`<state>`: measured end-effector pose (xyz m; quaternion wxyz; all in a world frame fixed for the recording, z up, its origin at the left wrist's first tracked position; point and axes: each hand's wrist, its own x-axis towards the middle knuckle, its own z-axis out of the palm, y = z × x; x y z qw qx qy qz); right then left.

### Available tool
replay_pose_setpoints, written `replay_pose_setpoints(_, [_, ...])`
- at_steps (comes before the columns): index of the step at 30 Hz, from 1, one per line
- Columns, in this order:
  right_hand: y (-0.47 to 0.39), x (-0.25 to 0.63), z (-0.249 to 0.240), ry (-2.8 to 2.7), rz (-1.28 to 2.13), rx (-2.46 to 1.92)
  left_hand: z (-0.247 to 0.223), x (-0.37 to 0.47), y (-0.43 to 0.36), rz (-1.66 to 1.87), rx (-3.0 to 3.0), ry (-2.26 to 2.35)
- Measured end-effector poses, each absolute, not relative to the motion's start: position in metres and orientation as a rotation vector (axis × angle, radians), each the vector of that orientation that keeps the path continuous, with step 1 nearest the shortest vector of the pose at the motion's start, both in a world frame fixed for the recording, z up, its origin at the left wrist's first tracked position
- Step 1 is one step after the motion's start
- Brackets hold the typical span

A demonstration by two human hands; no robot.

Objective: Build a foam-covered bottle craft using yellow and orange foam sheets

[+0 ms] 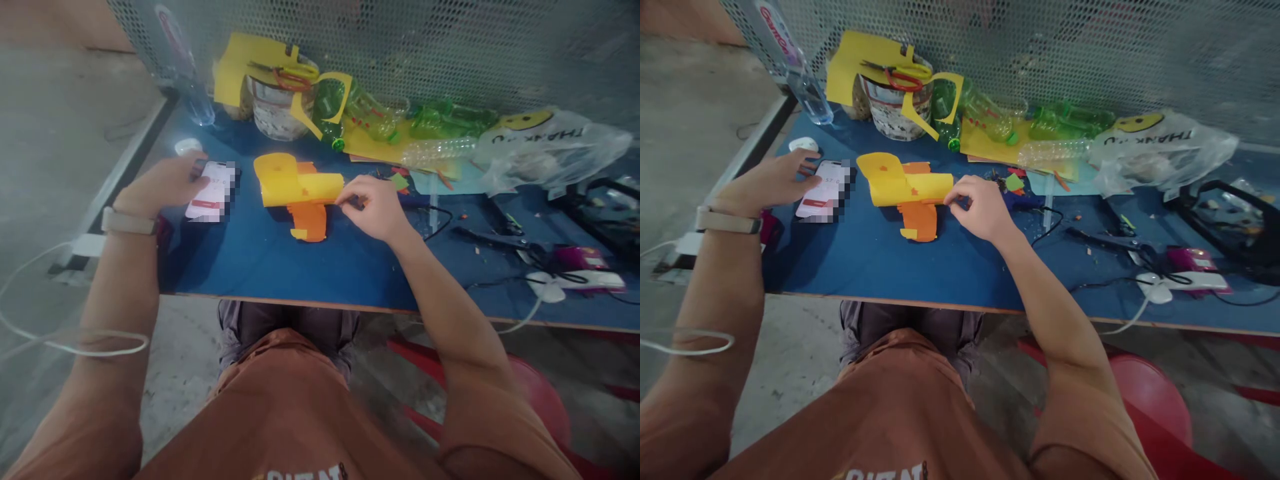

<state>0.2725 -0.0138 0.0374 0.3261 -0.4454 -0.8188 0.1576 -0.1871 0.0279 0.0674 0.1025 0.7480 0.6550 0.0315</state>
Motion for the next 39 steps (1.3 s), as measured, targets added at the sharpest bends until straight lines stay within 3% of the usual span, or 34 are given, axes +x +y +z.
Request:
replay_pose_setpoints(4, [-0.014, 0.272, 0.037, -2.146, 0.424, -1.166, 0.068, -0.166, 0.024, 0.359, 2.243, 1.896])
replay_pose_setpoints(8, [-0.013, 0.271, 0.036, -2.143, 0.414, -1.182, 0.067, -0.125, 0.016, 0.79, 2.3, 1.509])
replay_pose_setpoints(15, [-0.011, 0.272, 0.033, -2.128, 0.436, -1.174, 0.069, -0.071, 0.015, 0.996, 2.281, 1.099])
replay_pose_setpoints(21, [-0.012, 0.273, 0.034, -2.121, 0.431, -1.173, 0.021, -0.066, 0.028, 1.183, 2.165, 1.052])
replay_pose_setpoints(26, [-0.01, 0.275, 0.033, -2.077, 0.385, -1.179, -0.002, -0.07, 0.031, 1.173, 2.161, 1.014])
replay_pose_setpoints(39, [0.007, 0.29, 0.041, -2.24, 0.173, -1.398, 0.002, -0.069, 0.034, 1.119, 2.147, 1.037])
